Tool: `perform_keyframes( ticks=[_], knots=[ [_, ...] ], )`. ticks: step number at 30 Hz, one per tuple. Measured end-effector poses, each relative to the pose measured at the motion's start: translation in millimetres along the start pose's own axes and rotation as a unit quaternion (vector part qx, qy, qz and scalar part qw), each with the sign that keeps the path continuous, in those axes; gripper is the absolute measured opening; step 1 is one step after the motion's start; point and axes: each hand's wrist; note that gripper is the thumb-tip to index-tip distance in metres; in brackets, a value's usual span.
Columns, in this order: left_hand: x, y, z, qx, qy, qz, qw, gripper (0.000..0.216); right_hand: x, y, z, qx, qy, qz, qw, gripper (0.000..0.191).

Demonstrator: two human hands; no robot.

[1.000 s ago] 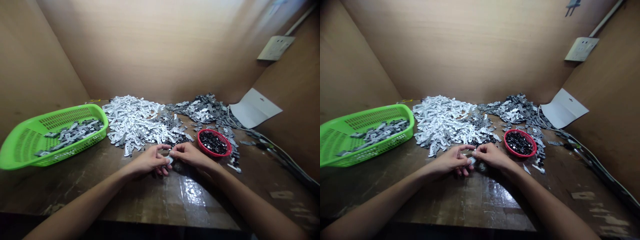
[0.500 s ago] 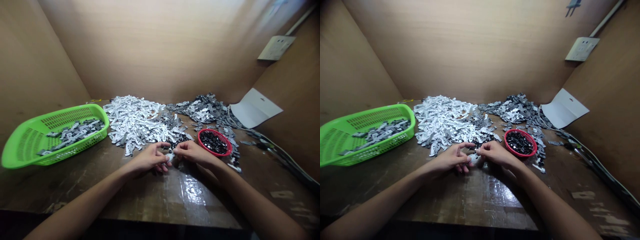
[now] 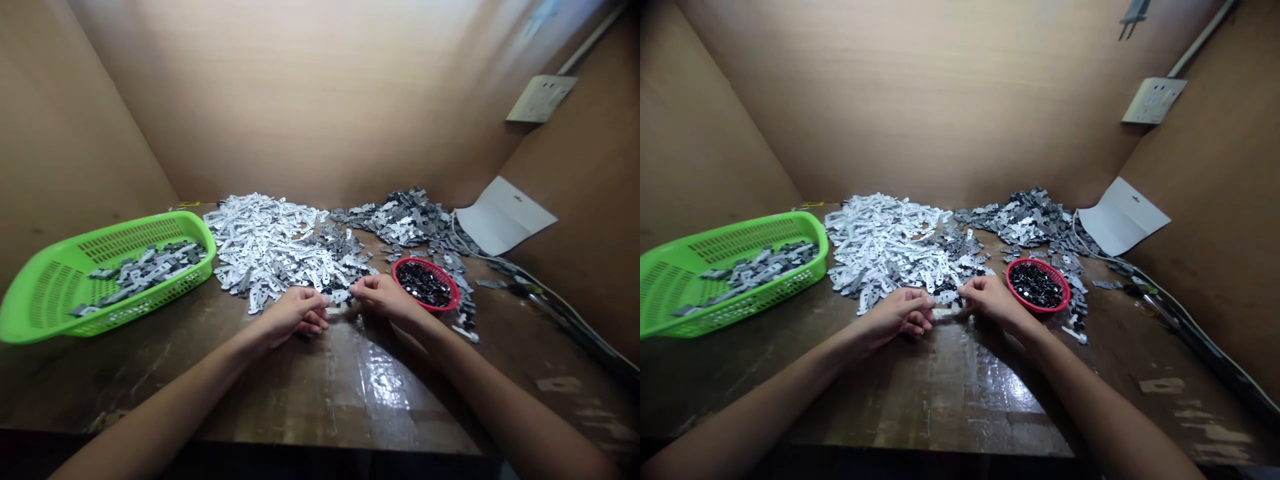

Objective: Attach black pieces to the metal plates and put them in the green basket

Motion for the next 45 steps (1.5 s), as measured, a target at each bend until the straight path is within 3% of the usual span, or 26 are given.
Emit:
perform_keyframes(
  ticks=[5, 8, 11, 15, 19, 26, 35, 42, 45],
  knots=[
    [-3, 1, -1, -0.005, -0.001, 0.001, 1.000, 0.035, 4, 0, -1, -0.022, -0.031, 0.001, 0.999, 0.048],
    [-3, 2, -1, -0.004, -0.001, 0.019, 1.000, 0.033, 2, 1, -2, -0.037, -0.111, 0.069, 0.991, 0.050],
    [-4, 3, 0, 0.006, -0.006, 0.045, 0.999, 0.032, 2, -1, -2, -0.064, -0.243, 0.148, 0.956, 0.043],
    [-6, 3, -1, 0.018, -0.017, 0.051, 0.998, 0.029, 9, -9, -1, -0.072, -0.381, 0.142, 0.911, 0.031],
    [-7, 4, -1, 0.016, -0.020, 0.056, 0.998, 0.027, 14, -13, 0, -0.068, -0.444, 0.154, 0.880, 0.024],
    [-6, 4, 0, 0.008, -0.018, 0.047, 0.999, 0.025, -1, -10, -1, -0.079, -0.446, 0.140, 0.881, 0.019],
    [-5, 2, 0, 0.004, -0.001, 0.034, 0.999, 0.028, -11, -6, 0, -0.130, -0.370, 0.100, 0.914, 0.015],
    [-4, 2, -2, -0.009, 0.013, 0.025, 1.000, 0.028, -22, -6, -7, -0.165, -0.362, 0.168, 0.902, 0.017],
    [-1, 2, -2, -0.012, 0.023, 0.029, 0.999, 0.029, -20, -10, -13, -0.175, -0.311, 0.189, 0.915, 0.019]
  ],
)
Point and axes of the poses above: each hand's wrist, its own y-axis towards the middle knuckle, its own x-axis out of the palm, z = x × y, and after that the axes turned 12 degrees about -y, right-handed
